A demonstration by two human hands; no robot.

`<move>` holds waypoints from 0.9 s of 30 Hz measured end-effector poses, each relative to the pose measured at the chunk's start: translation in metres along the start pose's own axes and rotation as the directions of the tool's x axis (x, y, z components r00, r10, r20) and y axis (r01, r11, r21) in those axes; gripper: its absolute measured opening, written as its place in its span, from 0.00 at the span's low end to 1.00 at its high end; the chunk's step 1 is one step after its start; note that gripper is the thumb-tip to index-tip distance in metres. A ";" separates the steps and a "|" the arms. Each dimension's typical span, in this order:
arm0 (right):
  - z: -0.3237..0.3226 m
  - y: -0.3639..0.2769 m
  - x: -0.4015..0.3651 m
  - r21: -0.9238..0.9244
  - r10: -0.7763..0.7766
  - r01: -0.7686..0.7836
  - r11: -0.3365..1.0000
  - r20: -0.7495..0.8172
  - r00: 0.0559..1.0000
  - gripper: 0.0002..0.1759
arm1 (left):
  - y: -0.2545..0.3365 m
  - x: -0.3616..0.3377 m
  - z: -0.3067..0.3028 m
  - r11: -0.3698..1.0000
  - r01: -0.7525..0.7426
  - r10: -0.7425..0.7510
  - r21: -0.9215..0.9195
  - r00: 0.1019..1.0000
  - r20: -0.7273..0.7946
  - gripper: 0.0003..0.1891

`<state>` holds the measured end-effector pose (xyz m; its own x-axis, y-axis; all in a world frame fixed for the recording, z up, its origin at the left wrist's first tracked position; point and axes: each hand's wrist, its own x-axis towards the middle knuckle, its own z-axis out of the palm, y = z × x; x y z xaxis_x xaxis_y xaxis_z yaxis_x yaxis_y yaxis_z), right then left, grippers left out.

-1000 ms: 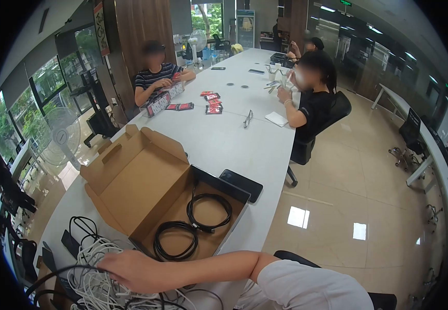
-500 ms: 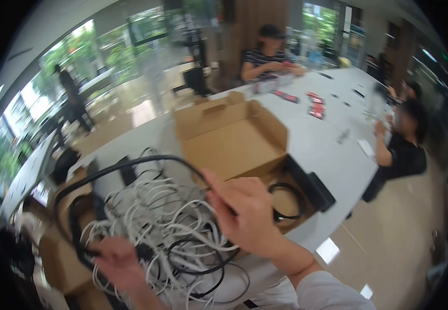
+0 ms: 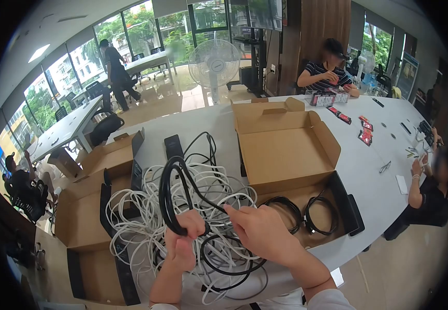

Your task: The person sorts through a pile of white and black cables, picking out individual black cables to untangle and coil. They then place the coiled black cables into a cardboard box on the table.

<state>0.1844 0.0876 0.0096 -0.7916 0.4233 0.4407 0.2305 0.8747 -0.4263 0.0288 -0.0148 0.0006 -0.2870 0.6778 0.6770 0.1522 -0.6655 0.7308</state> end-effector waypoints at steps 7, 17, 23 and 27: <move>0.011 0.015 0.004 -0.111 -0.048 0.063 0.992 0.132 0.990 0.21 | -0.010 -0.004 -0.002 0.988 -0.111 0.103 0.105 0.992 0.078 0.20; -0.002 0.017 -0.001 -0.101 -0.231 0.257 0.961 0.218 0.948 0.12 | -0.007 0.010 0.023 0.643 -0.331 0.021 0.691 0.909 0.416 0.10; 0.000 0.018 0.000 0.192 -0.312 0.272 0.943 0.222 0.924 0.09 | -0.015 0.013 0.015 0.616 -0.338 0.014 0.712 0.908 0.419 0.17; -0.002 0.009 0.001 0.416 -0.221 0.116 0.902 0.215 0.951 0.14 | -0.024 0.012 0.005 0.663 -0.241 -0.067 0.708 0.924 0.377 0.30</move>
<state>0.1871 0.0962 0.0073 -0.9255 0.1586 0.3439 -0.1195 0.7395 -0.6624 0.0266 0.0106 -0.0084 0.0813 0.7884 0.6098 0.8401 -0.3834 0.3837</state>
